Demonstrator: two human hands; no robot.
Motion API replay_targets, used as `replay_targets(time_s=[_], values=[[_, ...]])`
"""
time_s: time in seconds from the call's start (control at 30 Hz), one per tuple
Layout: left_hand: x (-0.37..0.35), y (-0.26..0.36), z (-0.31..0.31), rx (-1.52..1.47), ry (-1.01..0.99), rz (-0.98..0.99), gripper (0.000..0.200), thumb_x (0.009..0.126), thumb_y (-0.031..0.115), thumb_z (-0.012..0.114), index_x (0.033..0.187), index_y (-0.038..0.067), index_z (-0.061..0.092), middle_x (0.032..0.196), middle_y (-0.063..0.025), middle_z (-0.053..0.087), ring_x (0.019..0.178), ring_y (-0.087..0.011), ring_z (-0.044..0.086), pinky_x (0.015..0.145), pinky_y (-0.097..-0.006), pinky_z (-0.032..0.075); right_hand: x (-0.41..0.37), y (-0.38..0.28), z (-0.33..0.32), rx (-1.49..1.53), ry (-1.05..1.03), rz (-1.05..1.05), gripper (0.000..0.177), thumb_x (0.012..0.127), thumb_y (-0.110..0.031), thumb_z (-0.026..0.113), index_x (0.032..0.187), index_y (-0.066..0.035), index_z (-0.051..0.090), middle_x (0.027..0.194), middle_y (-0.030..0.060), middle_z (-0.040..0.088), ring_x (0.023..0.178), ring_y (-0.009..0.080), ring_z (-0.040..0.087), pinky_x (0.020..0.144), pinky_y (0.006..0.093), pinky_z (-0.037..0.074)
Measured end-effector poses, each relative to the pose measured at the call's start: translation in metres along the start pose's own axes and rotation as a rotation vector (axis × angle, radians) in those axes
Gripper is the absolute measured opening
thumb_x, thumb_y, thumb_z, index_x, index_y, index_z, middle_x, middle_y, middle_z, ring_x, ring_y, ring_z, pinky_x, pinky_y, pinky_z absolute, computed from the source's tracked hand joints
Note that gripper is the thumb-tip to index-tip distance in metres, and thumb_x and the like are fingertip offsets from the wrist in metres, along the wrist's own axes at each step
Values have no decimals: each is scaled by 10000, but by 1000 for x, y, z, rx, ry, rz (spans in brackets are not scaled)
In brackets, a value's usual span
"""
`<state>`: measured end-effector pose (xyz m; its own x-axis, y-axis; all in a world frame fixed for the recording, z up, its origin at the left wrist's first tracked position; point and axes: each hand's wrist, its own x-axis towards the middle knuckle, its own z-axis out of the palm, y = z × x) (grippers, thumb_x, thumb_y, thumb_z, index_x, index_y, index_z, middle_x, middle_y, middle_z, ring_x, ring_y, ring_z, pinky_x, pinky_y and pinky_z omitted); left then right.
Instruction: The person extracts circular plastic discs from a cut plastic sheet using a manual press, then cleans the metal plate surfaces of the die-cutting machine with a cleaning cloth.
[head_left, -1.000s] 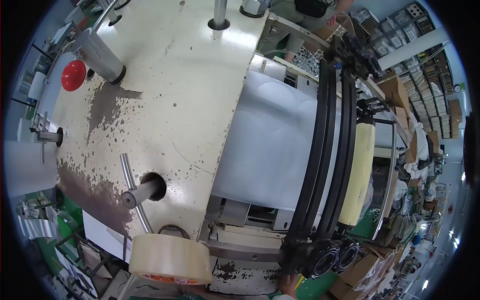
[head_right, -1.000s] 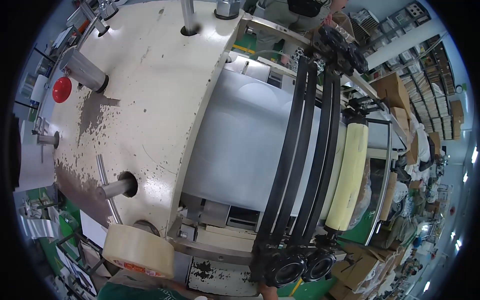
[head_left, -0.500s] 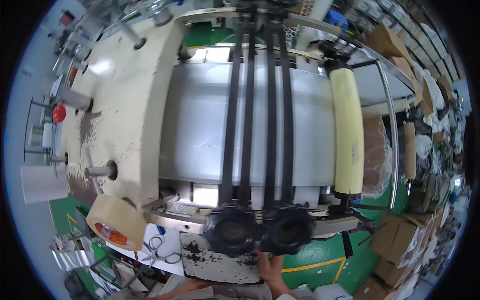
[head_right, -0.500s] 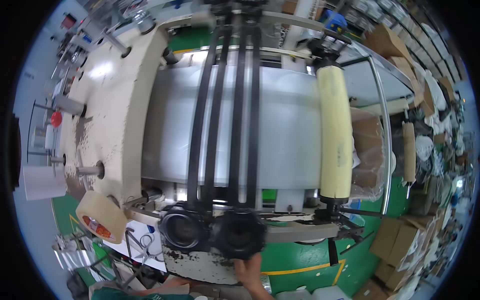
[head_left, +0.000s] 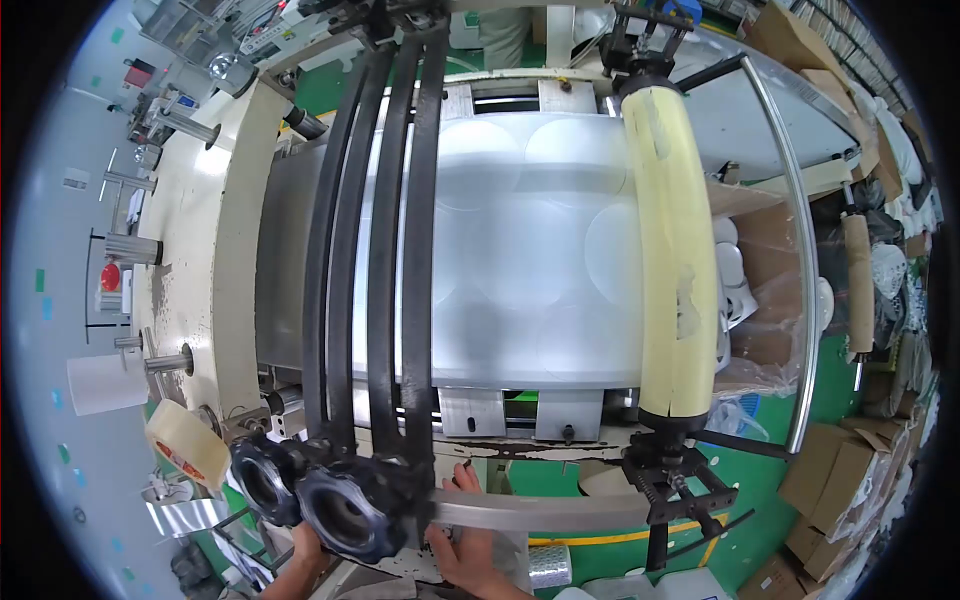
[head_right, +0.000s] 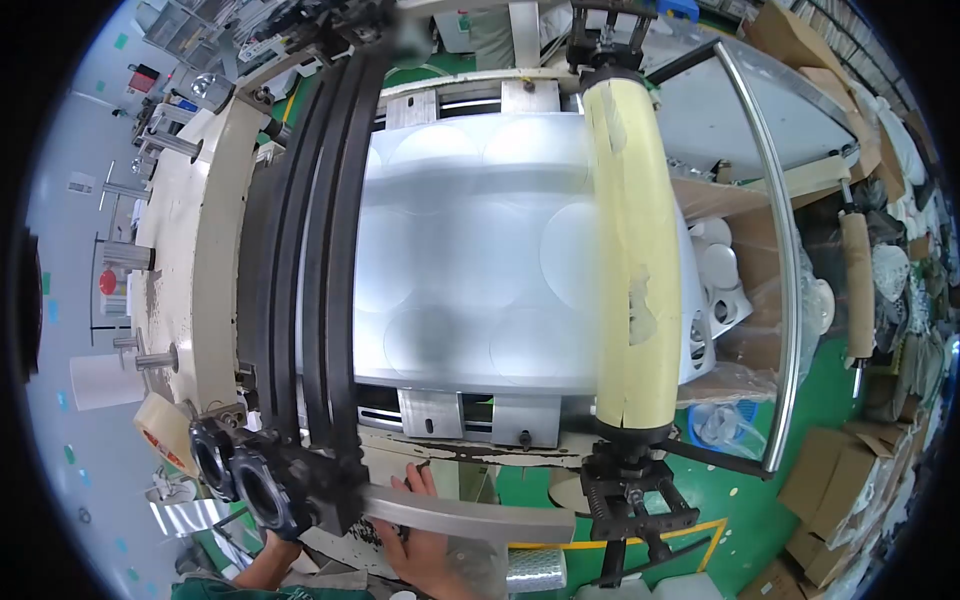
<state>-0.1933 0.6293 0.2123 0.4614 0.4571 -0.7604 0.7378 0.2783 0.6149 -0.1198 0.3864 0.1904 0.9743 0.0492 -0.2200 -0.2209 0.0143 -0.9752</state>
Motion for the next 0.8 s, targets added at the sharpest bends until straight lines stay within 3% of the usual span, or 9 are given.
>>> replay_targets(time_s=[0.2, 0.3, 0.4, 0.53, 0.57, 0.7, 0.8], values=[[14, -7, -9, -278, -61, -155, 424, 950, 347, 330, 1225, 59, 476, 1163, -106, 560, 1082, -257, 535, 945, -401, 429, 5, 0, -8, 47, -83, 3, 465, 817, -168, 606, 1220, 31, 488, 1367, 253, 321, 1299, 450, 217, 1010, 496, 266], [15, -9, -13, -355, -92, -161, 428, 953, 347, 324, 1228, 55, 472, 1175, -108, 555, 1089, -259, 531, 947, -402, 427, 2, 5, -2, 76, -33, -27, 468, 817, -169, 604, 1225, 28, 487, 1358, 250, 337, 1290, 452, 237, 1007, 494, 271], [12, -14, -22, -412, -106, -152, 433, 955, 348, 319, 1232, 51, 468, 1187, -110, 550, 1097, -261, 527, 948, -403, 425, 3, 4, -3, 82, -68, -32, 486, 782, -92, 593, 1224, 43, 443, 1373, 274, 305, 1303, 482, 200, 1043, 482, 203], [16, -18, -22, -264, 0, -164, 485, 957, 427, 291, 1248, 77, 458, 1185, -106, 551, 1077, -270, 537, 950, -414, 417, 1, 0, 0, -55, -15, -33, 430, 814, -172, 605, 1182, 31, 515, 1322, 256, 392, 1248, 460, 315, 1000, 467, 290], [16, -16, -17, -283, -102, -152, 503, 949, 463, 295, 1238, 91, 472, 1181, -94, 559, 1066, -255, 547, 946, -405, 419, 1, -2, -1, -75, -12, -50, 431, 816, -164, 601, 1188, 31, 503, 1329, 257, 387, 1241, 449, 335, 997, 440, 304], [3, 6, 8, -225, -47, -82, 508, 938, 472, 354, 1245, 86, 477, 1193, -70, 559, 1057, -225, 553, 930, -370, 418, -9, 3, 7, 12, 15, 15, 466, 848, -144, 567, 1248, 39, 414, 1212, 217, 472, 1111, 328, 477, 947, 360, 359], [-3, 10, 11, -239, -112, -25, 472, 954, 420, 346, 1261, 81, 461, 1217, -66, 541, 1089, -211, 530, 941, -350, 408, -15, 7, 15, 88, 90, 120, 468, 852, -132, 552, 1259, 44, 401, 1273, 197, 435, 1155, 264, 451, 970, 330, 343]])
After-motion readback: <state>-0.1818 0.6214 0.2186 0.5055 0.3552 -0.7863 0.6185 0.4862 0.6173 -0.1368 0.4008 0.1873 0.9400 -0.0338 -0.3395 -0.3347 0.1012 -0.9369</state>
